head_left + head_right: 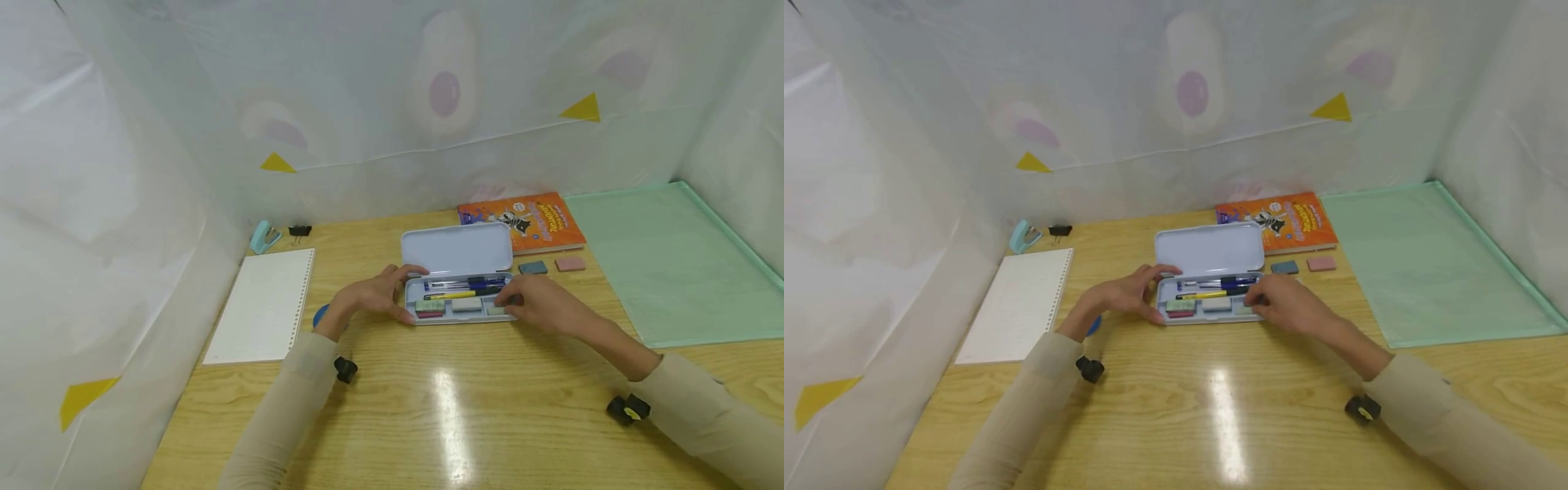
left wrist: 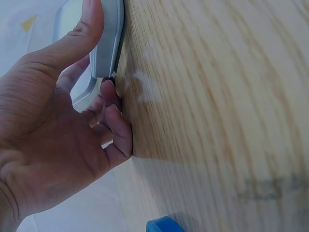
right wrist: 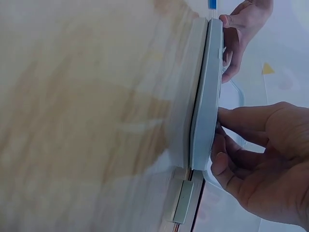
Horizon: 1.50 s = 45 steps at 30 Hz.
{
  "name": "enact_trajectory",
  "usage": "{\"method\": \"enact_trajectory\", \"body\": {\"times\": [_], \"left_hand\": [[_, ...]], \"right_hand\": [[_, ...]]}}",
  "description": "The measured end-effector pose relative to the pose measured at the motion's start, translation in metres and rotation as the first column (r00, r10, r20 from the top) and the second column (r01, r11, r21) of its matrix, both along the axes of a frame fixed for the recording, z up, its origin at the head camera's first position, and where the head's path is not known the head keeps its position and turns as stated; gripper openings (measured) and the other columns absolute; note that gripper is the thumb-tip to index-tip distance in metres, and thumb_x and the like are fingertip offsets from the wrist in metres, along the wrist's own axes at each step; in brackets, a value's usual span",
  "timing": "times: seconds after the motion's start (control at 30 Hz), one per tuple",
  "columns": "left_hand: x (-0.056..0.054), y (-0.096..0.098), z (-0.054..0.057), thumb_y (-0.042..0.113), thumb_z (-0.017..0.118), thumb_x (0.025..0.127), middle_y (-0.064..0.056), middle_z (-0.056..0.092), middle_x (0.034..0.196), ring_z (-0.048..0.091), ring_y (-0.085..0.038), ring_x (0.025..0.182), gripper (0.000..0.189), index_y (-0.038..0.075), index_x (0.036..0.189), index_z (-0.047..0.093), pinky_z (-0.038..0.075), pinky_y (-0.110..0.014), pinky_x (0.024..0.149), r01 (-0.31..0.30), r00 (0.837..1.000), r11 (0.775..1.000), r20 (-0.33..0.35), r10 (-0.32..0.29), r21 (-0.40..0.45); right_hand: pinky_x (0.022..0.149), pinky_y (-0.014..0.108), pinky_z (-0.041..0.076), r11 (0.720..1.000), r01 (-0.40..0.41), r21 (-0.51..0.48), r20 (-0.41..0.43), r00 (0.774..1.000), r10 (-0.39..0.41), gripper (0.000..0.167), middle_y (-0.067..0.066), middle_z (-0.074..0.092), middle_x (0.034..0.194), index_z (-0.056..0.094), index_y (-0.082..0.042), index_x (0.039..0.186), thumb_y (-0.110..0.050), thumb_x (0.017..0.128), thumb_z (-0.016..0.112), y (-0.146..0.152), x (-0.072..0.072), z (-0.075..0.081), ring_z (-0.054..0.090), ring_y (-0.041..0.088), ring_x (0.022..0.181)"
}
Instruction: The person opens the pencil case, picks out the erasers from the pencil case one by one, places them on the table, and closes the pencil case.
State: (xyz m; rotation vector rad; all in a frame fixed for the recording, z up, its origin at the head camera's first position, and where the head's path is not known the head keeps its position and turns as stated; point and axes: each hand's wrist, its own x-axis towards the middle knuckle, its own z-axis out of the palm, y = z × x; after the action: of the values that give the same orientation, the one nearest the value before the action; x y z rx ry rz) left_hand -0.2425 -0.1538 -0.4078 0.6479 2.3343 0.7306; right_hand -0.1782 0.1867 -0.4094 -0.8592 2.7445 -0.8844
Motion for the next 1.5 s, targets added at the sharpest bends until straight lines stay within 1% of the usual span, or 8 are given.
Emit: {"method": "enact_trajectory", "body": {"times": [0.1,0.27,0.47,0.63,0.83,1.13,1.3,1.5], "left_hand": [[0.000,0.001,0.001,0.032,0.089,0.084,-0.013,0.035,0.150,0.039,-0.028,0.131,0.094,0.035,0.159,0.033,0.035,-0.053,0.113,-0.001,1.000,1.000,0.001,0.001,0.003],[0.001,0.001,0.002,0.032,0.089,0.084,-0.013,0.036,0.150,0.040,-0.028,0.130,0.093,0.035,0.159,0.033,0.036,-0.053,0.111,0.001,1.000,1.000,-0.002,-0.001,0.003],[0.001,0.002,0.003,0.033,0.089,0.084,-0.013,0.036,0.151,0.041,-0.028,0.130,0.094,0.034,0.159,0.033,0.036,-0.052,0.112,-0.006,1.000,1.000,-0.005,0.006,0.000],[0.001,0.002,0.003,0.032,0.089,0.084,-0.013,0.038,0.150,0.041,-0.027,0.129,0.094,0.032,0.160,0.033,0.037,-0.051,0.112,-0.006,1.000,1.000,-0.007,0.006,0.003],[0.000,0.002,0.003,0.032,0.090,0.083,-0.012,0.040,0.148,0.042,-0.026,0.126,0.094,0.030,0.159,0.035,0.038,-0.049,0.110,-0.005,1.000,1.000,-0.014,0.005,-0.007],[0.000,0.002,0.002,0.033,0.089,0.084,-0.011,0.040,0.147,0.042,-0.026,0.125,0.092,0.031,0.159,0.035,0.038,-0.046,0.109,-0.008,1.000,1.000,-0.017,0.007,-0.022],[0.001,0.002,0.001,0.032,0.090,0.084,-0.011,0.041,0.145,0.042,-0.025,0.125,0.092,0.030,0.158,0.036,0.038,-0.045,0.108,-0.015,1.000,1.000,-0.016,0.015,-0.016],[0.000,0.000,0.001,0.032,0.090,0.083,-0.010,0.041,0.144,0.042,-0.025,0.126,0.091,0.031,0.158,0.037,0.038,-0.045,0.109,-0.008,1.000,1.000,-0.019,0.008,-0.006]], "right_hand": [[0.079,0.040,0.058,1.000,-0.001,-0.002,0.004,1.000,0.001,0.014,0.008,0.075,0.098,0.079,-0.001,0.101,0.005,0.090,0.074,-0.001,0.000,0.000,0.069,0.026,0.093],[0.075,0.035,0.056,0.998,0.036,-0.054,0.046,0.998,-0.034,0.013,0.007,0.072,0.099,0.075,0.000,0.106,0.003,0.095,0.069,0.005,0.001,0.004,0.066,0.019,0.089],[0.074,0.032,0.055,0.987,0.108,-0.122,0.064,0.993,-0.100,0.015,0.011,0.072,0.106,0.071,0.001,0.113,0.001,0.100,0.063,0.029,-0.004,0.019,0.067,0.022,0.089],[0.069,0.028,0.054,0.970,0.202,-0.136,0.114,0.976,-0.187,0.018,0.012,0.073,0.103,0.071,0.001,0.118,-0.004,0.104,0.060,0.057,-0.009,0.025,0.069,0.026,0.084],[0.074,0.026,0.054,0.946,0.290,-0.147,0.147,0.952,-0.269,0.025,0.015,0.074,0.113,0.071,-0.002,0.123,-0.018,0.107,0.060,0.092,-0.016,0.017,0.070,0.020,0.089],[0.077,0.019,0.050,0.945,0.301,-0.127,0.170,0.945,-0.278,0.025,0.017,0.071,0.126,0.074,-0.008,0.125,-0.019,0.107,0.061,0.121,-0.021,0.003,0.066,-0.002,0.097],[0.077,0.020,0.051,0.955,0.278,-0.105,0.188,0.948,-0.256,0.025,0.015,0.072,0.127,0.074,-0.008,0.125,-0.018,0.106,0.063,0.125,-0.022,0.000,0.067,-0.001,0.098],[0.073,0.029,0.054,0.954,0.299,-0.036,0.191,0.939,-0.287,0.034,0.017,0.072,0.121,0.071,-0.004,0.126,-0.030,0.106,0.063,0.132,-0.026,0.001,0.067,0.002,0.093]]}}
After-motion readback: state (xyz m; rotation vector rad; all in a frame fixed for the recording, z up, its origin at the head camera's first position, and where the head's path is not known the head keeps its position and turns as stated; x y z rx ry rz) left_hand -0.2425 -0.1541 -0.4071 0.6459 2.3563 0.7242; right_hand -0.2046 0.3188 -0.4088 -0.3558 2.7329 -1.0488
